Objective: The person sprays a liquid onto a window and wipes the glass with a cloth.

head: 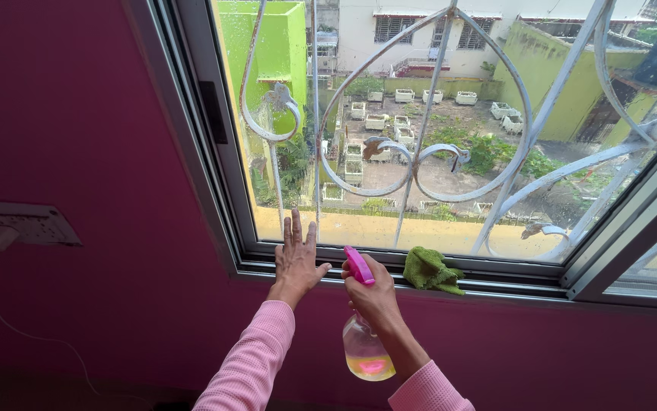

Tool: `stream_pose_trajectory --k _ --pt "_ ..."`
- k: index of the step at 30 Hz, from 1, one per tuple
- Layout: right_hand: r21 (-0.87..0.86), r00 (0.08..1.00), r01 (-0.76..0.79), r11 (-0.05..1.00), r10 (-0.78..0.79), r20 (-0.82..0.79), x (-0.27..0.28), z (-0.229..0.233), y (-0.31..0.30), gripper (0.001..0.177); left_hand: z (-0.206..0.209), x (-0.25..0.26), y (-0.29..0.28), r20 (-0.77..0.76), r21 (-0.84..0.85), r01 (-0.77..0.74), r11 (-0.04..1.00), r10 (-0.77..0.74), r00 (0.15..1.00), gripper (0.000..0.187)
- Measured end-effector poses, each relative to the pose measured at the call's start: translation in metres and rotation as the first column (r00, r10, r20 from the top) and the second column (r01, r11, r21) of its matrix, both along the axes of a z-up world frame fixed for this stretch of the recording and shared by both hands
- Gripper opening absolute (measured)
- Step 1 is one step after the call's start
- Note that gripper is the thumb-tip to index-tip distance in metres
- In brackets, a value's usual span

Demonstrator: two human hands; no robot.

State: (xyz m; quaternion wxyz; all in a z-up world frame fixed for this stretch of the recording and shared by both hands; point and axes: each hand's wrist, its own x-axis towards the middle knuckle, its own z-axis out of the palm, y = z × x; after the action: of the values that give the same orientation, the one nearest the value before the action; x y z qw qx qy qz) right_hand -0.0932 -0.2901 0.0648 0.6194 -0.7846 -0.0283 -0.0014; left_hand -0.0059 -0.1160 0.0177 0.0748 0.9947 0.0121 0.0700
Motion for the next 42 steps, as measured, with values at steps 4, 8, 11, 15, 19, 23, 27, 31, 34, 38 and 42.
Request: stream_pose_trajectory --k 4,8,11,15,19,23,27,31,34,38,42 --pt "-0.016 1.0 -0.007 1.0 0.007 0.0 -0.001 0.004 -0.004 0.019 -0.002 0.001 -0.005 0.001 -0.003 0.011 1.0 -0.011 1.0 0.117" --pt "-0.04 0.999 0.035 0.999 -0.036 -0.029 -0.002 0.005 -0.006 0.017 -0.005 0.001 -0.008 0.013 0.0 0.013 1.0 -0.013 1.0 0.116" --pt "-0.028 1.0 0.021 0.999 -0.021 -0.012 -0.002 0.004 -0.009 0.016 -0.005 0.002 -0.009 0.014 0.002 0.015 1.0 -0.015 1.0 0.116" --pt "0.001 1.0 0.01 1.0 -0.01 -0.002 -0.002 0.0 -0.012 0.015 -0.007 0.003 -0.014 0.005 0.005 0.022 1.0 -0.022 1.0 0.115" --pt "-0.011 1.0 -0.006 1.0 0.006 -0.025 -0.002 -0.003 -0.017 0.015 -0.009 0.003 -0.021 0.006 0.008 0.031 0.999 -0.031 1.0 0.114" --pt "-0.063 0.999 0.026 0.998 -0.028 -0.025 -0.003 -0.002 -0.022 0.016 -0.01 0.002 -0.026 -0.005 -0.007 0.036 0.999 -0.036 0.999 0.115" --pt "-0.074 0.999 0.03 0.997 -0.033 -0.041 -0.006 -0.003 -0.025 0.017 -0.011 0.0 -0.03 0.0 -0.01 0.048 0.999 -0.048 0.999 0.115" --pt "-0.079 1.0 0.028 0.996 -0.028 0.005 -0.008 -0.003 -0.029 0.017 -0.012 0.001 -0.037 -0.008 0.018 0.057 0.998 -0.057 0.998 0.114" --pt "-0.1 0.999 0.037 0.994 -0.04 -0.027 -0.009 -0.002 -0.031 0.014 -0.013 0.001 -0.039 -0.018 0.012 0.06 0.998 -0.06 0.998 0.115" --pt "-0.061 0.998 0.063 0.996 -0.064 -0.012 -0.01 -0.001 -0.037 0.015 -0.013 0.001 -0.043 -0.01 -0.004 0.071 0.998 -0.071 0.997 0.114" --pt "-0.051 0.998 0.063 0.997 -0.064 -0.012 -0.012 0.0 -0.04 0.017 -0.01 -0.001 -0.046 -0.013 -0.016 0.069 0.998 -0.069 0.998 0.114"
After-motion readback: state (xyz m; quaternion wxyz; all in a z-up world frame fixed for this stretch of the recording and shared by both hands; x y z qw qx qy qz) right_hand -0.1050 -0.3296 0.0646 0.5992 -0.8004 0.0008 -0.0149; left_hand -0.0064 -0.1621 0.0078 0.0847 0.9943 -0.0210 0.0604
